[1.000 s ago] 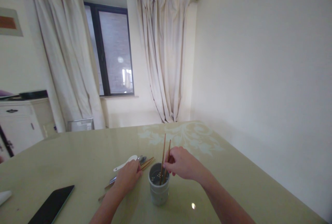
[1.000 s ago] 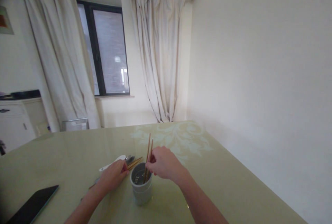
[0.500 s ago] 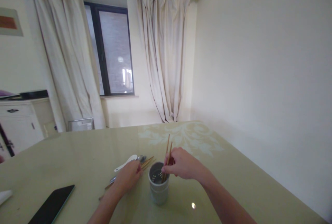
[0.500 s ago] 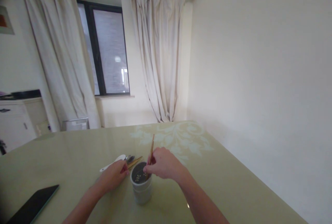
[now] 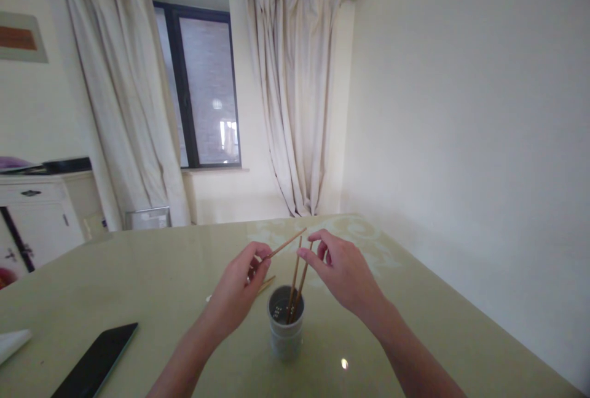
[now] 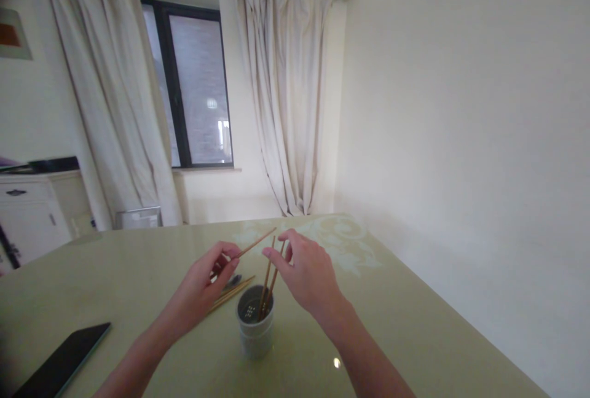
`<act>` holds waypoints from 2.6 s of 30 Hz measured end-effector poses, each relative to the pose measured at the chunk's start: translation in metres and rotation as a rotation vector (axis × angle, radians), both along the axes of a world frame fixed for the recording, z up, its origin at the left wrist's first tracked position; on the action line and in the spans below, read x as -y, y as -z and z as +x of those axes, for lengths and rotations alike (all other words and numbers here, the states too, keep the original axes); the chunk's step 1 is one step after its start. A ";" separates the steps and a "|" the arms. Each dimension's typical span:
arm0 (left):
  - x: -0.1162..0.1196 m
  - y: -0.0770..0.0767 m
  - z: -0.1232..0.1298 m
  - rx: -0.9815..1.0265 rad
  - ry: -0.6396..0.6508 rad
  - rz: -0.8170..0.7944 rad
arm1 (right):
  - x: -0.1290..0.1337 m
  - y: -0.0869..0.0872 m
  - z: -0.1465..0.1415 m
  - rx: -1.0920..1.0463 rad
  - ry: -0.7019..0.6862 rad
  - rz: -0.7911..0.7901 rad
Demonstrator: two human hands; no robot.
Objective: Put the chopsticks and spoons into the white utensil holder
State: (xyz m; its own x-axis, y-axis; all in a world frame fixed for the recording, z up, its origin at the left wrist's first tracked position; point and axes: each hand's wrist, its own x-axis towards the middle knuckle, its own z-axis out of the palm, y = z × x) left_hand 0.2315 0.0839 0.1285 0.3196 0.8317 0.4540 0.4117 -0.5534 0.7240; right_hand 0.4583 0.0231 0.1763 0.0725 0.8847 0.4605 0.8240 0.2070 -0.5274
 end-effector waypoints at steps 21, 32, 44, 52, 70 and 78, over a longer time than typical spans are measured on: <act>-0.042 0.047 -0.023 -0.566 -0.238 -0.042 | -0.001 0.004 0.004 -0.500 -0.273 0.121; -0.063 0.099 -0.045 -0.762 -0.208 -0.223 | -0.008 0.025 -0.015 -0.054 -0.211 -0.203; -0.065 0.103 -0.046 -0.796 -0.190 -0.249 | -0.013 0.037 -0.020 0.007 -0.231 -0.326; -0.060 0.096 -0.044 -0.802 -0.219 -0.296 | -0.010 0.031 -0.017 0.052 -0.239 -0.315; -0.049 0.089 -0.035 -0.911 -0.183 -0.262 | -0.016 0.018 0.009 -0.150 -0.110 -0.233; -0.045 0.057 -0.035 -0.600 -0.150 -0.159 | -0.014 0.014 0.020 0.026 -0.024 -0.261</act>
